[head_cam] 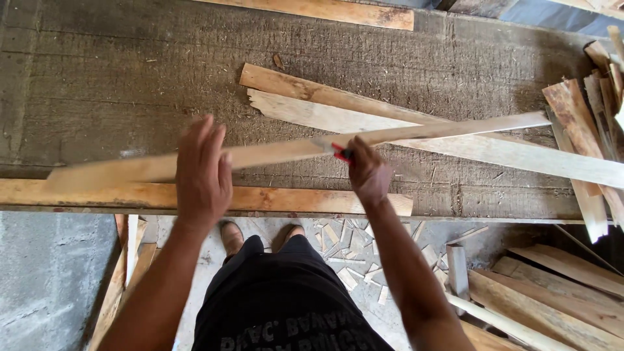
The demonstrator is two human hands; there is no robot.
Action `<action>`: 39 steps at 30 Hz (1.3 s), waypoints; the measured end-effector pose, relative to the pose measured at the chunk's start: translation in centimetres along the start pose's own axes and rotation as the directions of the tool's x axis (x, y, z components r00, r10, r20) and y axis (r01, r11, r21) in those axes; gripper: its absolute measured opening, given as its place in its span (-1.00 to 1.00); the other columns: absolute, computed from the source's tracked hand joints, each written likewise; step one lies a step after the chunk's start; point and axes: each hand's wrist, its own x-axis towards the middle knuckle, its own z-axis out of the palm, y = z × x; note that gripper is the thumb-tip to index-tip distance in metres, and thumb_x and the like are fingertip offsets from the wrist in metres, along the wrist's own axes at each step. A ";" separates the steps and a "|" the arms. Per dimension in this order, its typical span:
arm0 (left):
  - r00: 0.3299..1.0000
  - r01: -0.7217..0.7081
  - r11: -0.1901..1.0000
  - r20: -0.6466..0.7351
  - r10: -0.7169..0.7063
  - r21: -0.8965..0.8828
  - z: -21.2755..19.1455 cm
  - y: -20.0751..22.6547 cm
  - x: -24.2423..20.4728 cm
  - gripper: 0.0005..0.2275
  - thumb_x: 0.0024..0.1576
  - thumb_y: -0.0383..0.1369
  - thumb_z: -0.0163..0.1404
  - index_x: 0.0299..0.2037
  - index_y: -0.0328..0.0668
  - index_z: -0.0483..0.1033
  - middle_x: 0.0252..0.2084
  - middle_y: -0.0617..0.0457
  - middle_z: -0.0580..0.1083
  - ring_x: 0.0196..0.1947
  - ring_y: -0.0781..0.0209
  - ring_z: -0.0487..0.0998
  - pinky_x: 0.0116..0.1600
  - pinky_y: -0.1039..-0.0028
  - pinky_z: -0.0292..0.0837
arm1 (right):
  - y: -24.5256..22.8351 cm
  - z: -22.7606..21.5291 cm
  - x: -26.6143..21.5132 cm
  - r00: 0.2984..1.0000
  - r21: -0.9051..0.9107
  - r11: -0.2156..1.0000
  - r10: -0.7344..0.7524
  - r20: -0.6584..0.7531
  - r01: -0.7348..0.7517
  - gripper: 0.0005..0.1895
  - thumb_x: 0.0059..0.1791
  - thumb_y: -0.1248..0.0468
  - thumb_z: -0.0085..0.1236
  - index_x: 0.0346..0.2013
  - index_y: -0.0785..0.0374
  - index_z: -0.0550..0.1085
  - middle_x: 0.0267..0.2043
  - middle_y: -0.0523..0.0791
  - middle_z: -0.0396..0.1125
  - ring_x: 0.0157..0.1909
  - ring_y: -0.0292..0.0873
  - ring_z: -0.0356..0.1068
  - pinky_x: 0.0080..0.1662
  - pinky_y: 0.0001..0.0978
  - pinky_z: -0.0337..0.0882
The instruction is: Use a utility knife to shave and fit wood pieces for a structure.
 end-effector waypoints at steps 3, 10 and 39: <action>0.724 0.434 0.901 0.604 -0.334 -0.022 -0.2 -1.2 3.0 -0.58 0.36 -0.16 -0.23 0.39 -0.06 0.28 0.38 -0.14 0.36 0.22 -0.06 0.51 0.33 0.16 0.41 | -0.9 2.8 -4.3 0.997 0.061 0.998 0.000 -0.077 0.005 -0.88 0.17 0.16 0.19 -0.15 0.10 0.61 -0.01 -0.06 0.54 -0.32 -0.28 0.58 -0.53 -0.59 0.48; 0.337 0.573 0.819 0.908 -0.248 0.011 10.0 -6.3 -5.2 -0.60 0.28 -0.13 -0.09 0.29 -0.03 0.42 0.14 -0.15 0.54 -0.06 0.04 0.67 0.14 0.25 0.54 | -7.0 1.8 -8.4 0.992 0.268 0.957 0.121 -0.029 -0.108 -0.72 -0.01 0.38 0.24 0.00 0.26 0.59 0.20 -0.04 0.45 0.05 -0.06 0.57 -0.04 -0.30 0.65; 0.960 -0.144 0.988 0.233 0.155 -0.063 -1.0 1.6 -10.6 -0.67 -0.01 -0.53 0.09 -0.01 -0.28 0.62 -0.06 -0.10 0.64 -0.09 0.05 0.70 -0.06 0.35 0.62 | 4.8 5.2 -5.5 0.092 0.854 -0.090 0.983 0.159 -0.512 -0.74 -0.05 0.16 0.35 -0.15 0.22 0.57 -0.17 -0.11 0.55 -0.25 -0.22 0.53 -0.43 -0.44 0.41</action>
